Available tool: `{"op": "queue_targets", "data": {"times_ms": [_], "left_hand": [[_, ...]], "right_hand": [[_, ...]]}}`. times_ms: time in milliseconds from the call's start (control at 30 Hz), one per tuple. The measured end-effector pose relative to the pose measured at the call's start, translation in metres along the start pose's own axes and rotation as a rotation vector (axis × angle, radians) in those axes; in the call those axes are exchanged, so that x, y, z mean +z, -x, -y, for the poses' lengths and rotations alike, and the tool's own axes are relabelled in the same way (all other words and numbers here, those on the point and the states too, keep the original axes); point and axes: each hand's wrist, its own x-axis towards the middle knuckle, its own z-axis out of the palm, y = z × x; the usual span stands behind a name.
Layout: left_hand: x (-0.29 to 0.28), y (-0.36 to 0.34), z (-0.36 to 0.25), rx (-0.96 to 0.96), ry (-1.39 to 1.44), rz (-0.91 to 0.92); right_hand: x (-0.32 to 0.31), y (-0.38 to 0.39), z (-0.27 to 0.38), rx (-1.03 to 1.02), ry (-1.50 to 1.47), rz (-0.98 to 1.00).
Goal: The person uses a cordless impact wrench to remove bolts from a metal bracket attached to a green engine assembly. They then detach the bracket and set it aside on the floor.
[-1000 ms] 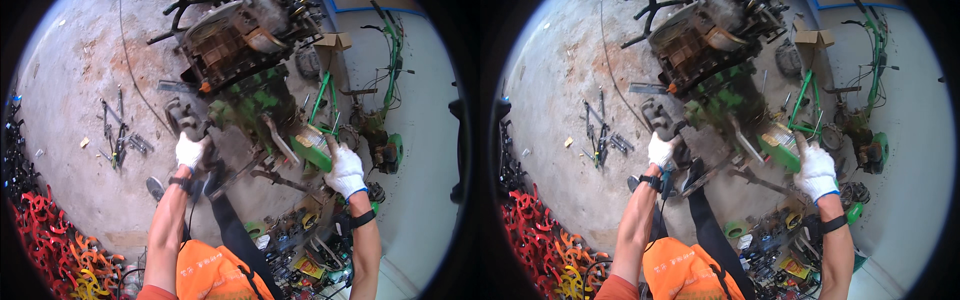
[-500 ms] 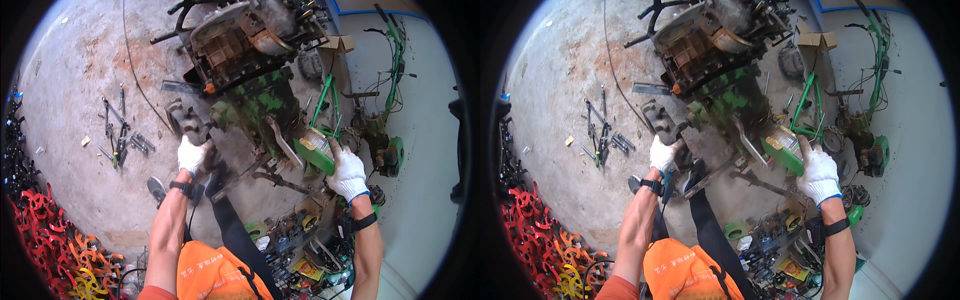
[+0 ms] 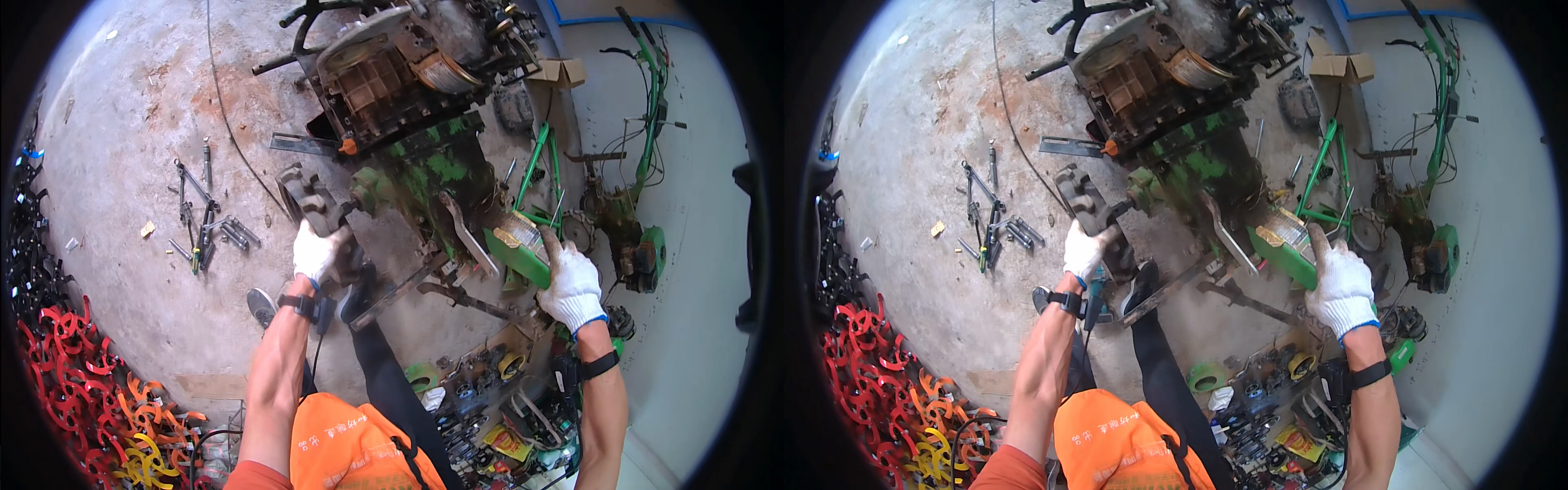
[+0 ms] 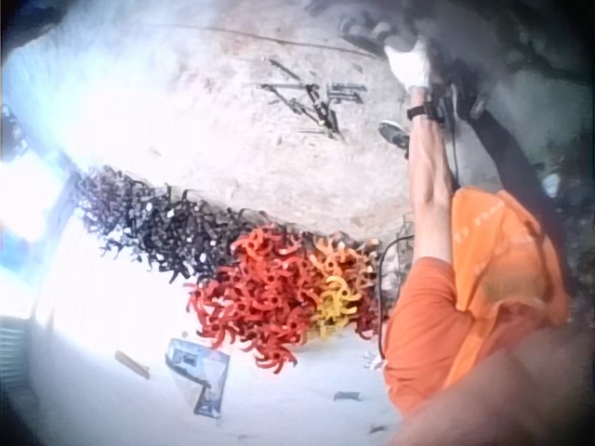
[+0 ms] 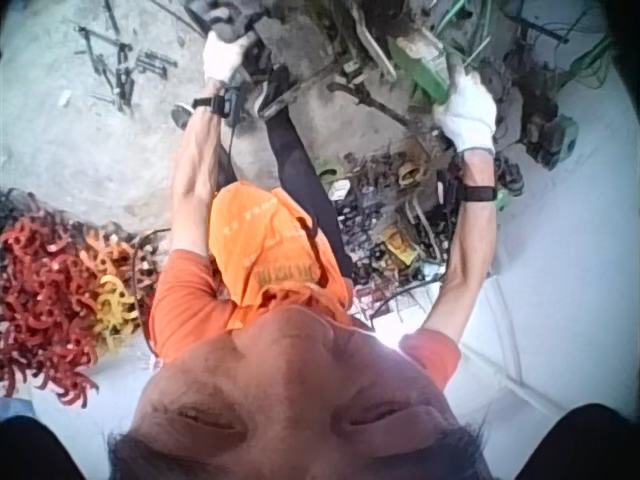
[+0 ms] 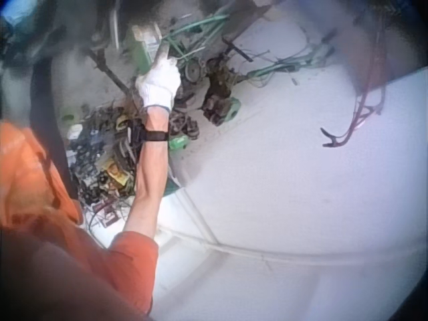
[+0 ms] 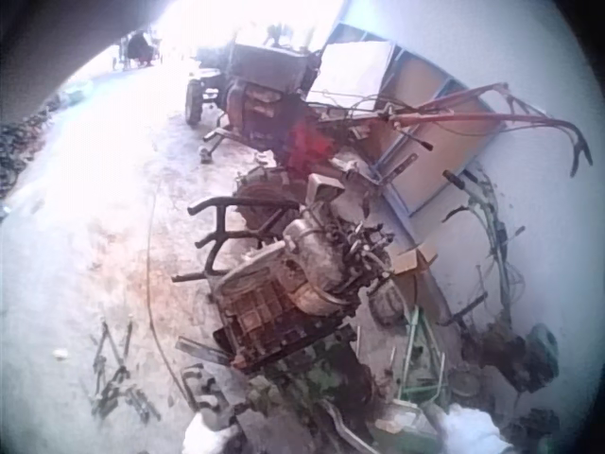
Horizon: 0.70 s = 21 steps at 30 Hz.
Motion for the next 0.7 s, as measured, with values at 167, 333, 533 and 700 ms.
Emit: {"op": "queue_targets", "data": {"times_ms": [167,333,533,700], "left_hand": [[0.0,0.009,-0.004,0.076,-0.098,-0.046],[-0.001,0.01,-0.008,0.021,-0.194,-0.103],[0.0,0.004,0.002,0.063,-0.3,-0.137],[-0.005,-0.003,0.012,0.104,-0.217,-0.102]], "right_hand": [[-0.001,-0.002,0.001,0.022,0.018,0.012],[0.0,-0.003,0.0,0.029,0.044,0.036],[-0.001,-0.003,0.001,0.031,0.045,0.008],[0.0,0.0,-0.001,0.028,0.047,-0.008]]}}
